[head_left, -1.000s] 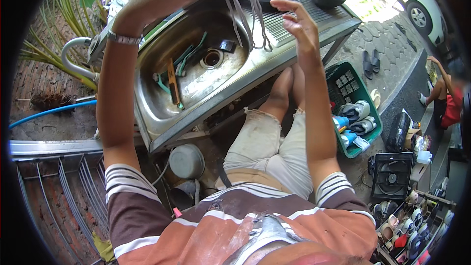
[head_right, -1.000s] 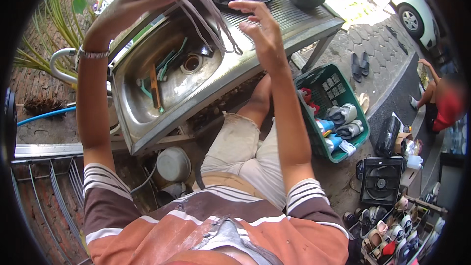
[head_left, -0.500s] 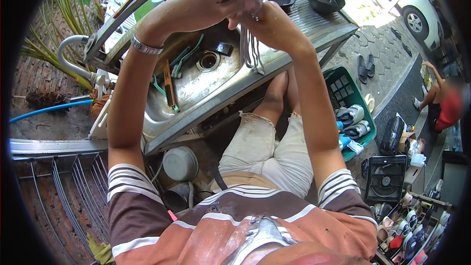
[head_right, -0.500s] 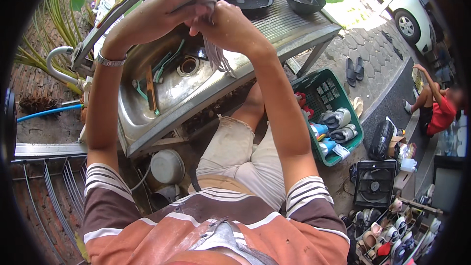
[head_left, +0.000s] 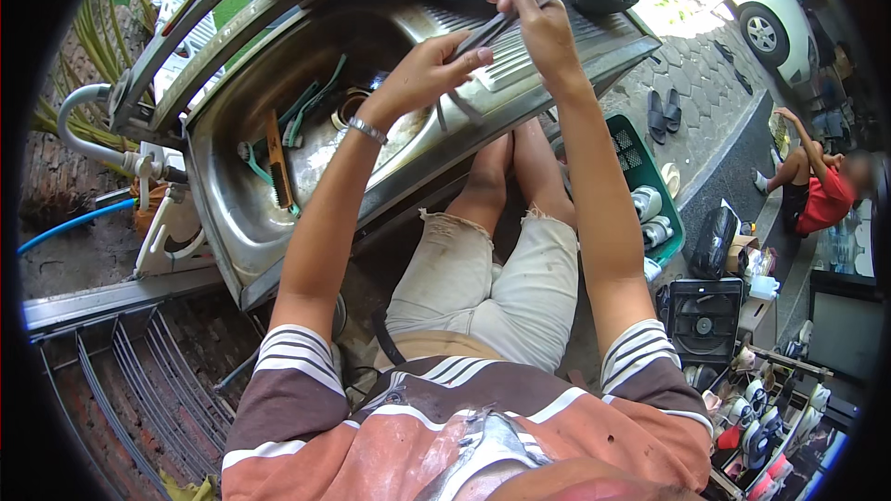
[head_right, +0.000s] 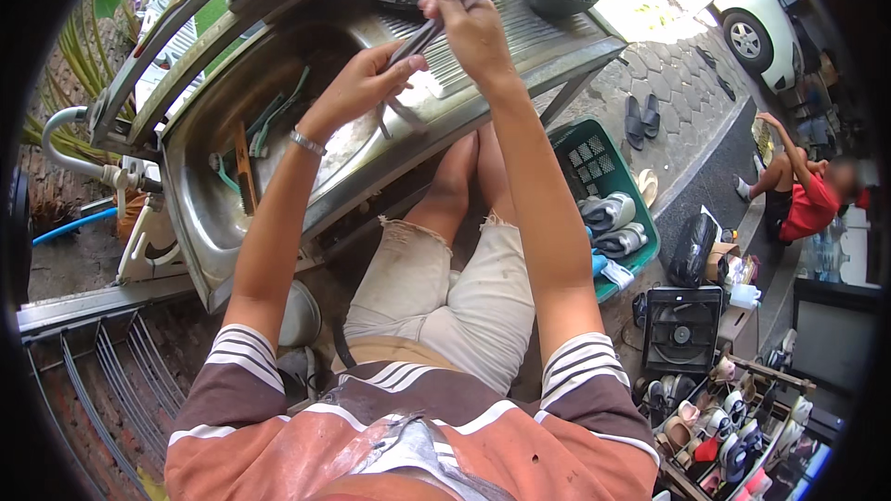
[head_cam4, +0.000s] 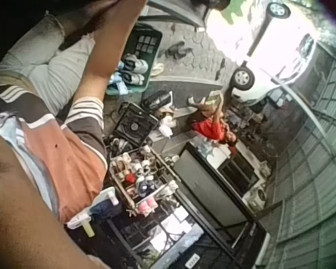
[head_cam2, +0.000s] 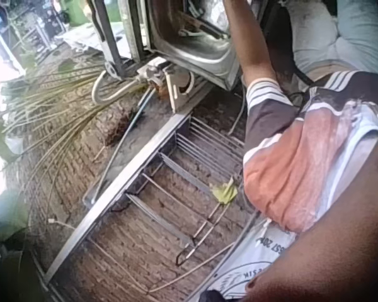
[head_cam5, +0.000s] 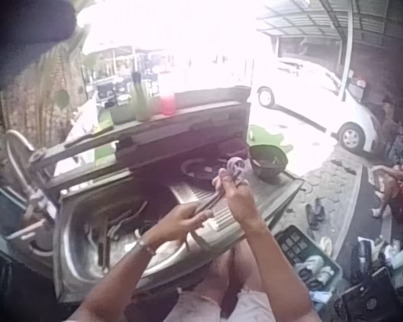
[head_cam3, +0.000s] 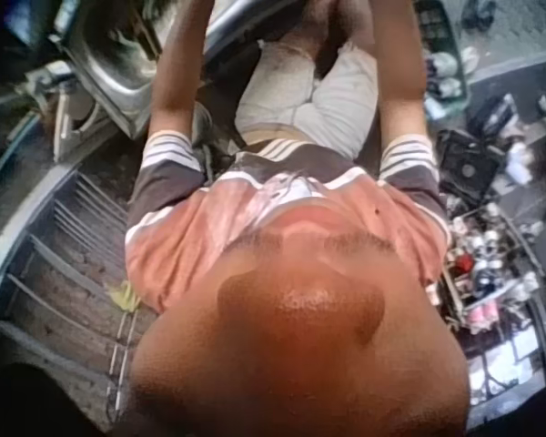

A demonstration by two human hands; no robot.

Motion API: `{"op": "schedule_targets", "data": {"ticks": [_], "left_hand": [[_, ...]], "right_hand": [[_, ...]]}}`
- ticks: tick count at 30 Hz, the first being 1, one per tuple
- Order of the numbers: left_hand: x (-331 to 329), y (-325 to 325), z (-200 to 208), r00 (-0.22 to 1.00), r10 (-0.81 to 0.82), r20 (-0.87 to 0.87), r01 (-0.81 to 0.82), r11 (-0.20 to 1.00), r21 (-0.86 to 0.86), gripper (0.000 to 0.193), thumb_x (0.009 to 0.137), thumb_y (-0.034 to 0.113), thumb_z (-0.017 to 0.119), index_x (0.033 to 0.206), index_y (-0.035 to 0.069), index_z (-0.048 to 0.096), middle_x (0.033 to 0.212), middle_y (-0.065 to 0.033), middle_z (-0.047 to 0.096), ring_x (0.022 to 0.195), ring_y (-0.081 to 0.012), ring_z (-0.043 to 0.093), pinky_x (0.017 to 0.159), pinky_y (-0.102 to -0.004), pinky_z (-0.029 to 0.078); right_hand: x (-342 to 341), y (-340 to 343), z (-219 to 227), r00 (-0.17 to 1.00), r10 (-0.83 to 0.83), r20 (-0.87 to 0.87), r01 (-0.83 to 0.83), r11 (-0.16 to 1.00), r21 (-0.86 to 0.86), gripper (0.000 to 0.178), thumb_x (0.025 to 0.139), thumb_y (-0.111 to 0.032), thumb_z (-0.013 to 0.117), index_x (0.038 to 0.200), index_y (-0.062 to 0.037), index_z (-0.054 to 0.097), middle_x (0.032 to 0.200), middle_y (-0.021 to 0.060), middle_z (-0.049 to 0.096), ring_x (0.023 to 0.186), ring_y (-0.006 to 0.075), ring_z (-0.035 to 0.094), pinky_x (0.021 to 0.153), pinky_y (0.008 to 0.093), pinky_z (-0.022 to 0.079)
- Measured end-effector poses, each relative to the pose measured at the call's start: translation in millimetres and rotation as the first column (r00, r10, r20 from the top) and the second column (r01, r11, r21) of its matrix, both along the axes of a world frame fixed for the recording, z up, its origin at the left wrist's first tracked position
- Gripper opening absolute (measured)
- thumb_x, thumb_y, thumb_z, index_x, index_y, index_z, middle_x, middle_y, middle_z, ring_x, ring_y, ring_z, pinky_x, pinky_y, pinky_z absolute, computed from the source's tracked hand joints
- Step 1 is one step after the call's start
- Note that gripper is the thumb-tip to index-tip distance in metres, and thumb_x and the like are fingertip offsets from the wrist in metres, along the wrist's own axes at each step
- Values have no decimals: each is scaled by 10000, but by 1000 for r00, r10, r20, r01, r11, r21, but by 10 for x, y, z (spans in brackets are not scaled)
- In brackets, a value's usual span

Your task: Washing a long grey belt or fabric strap in a low outdoor sink.

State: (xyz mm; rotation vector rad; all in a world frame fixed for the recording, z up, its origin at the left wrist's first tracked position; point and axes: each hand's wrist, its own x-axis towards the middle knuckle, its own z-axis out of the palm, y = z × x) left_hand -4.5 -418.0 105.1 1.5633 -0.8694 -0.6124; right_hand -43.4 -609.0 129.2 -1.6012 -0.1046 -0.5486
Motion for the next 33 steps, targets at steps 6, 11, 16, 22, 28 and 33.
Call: {"op": "schedule_targets", "data": {"ticks": [6, 11, 16, 22, 28, 33], "left_hand": [[277, -315, -88, 665, -133, 735, -277, 869, 409, 395, 1033, 441, 532, 1024, 50, 583, 901, -229, 698, 887, -459, 660, 771, -534, 522], [251, -627, -367, 566, -221, 794, -341, 815, 469, 358, 1010, 391, 584, 1130, 53, 577, 1020, -216, 687, 1026, -401, 645, 878, -495, 502], [229, -282, -263, 405, -75, 911, -474, 835, 279, 563, 933, 419, 689, 1334, 44, 565, 1219, -189, 656, 1219, -334, 584, 1045, -432, 450], [421, -27, -217, 520, 5, 854, -448, 853, 268, 254, 957, 254, 682, 1167, 114, 710, 1054, -91, 732, 994, -273, 690, 868, -384, 542], [400, -80, -171, 566, -64, 822, -454, 808, 376, 202, 948, 301, 690, 1009, 129, 775, 959, -78, 755, 901, -276, 714, 781, -384, 565], [485, -254, -142, 521, -221, 824, -465, 736, 492, 220, 929, 342, 695, 1000, 147, 769, 946, -44, 750, 923, -264, 703, 793, -402, 563]], "right_hand": [[90, -510, -561, 878, -438, -194, 331, 847, -415, 499, 989, -502, 609, 764, -86, 768, 889, 107, 746, 955, 271, 657, 949, 464, 435], [71, -984, -1084, 661, -750, -10, 394, 359, -846, 651, 892, -624, 650, 1241, -75, 669, 1345, 199, 567, 1338, 393, 421, 1108, 598, 251], [-14, -925, -908, 701, -693, 166, 655, 535, -534, 622, 882, -496, 708, 1318, -87, 537, 1334, 202, 500, 1281, 411, 461, 1081, 528, 366], [57, -833, -1114, 624, -767, 152, 679, 436, -591, 390, 896, -345, 645, 1197, -104, 584, 1221, 195, 591, 1169, 407, 554, 1040, 522, 406], [66, -835, -1152, 624, -764, 167, 651, 390, -651, 317, 905, -340, 604, 1137, -124, 615, 1171, 175, 634, 1148, 389, 569, 1004, 513, 426], [81, -855, -1161, 615, -770, 172, 660, 383, -646, 305, 903, -340, 603, 1118, -126, 627, 1169, 167, 637, 1145, 382, 568, 1010, 504, 423]]}}
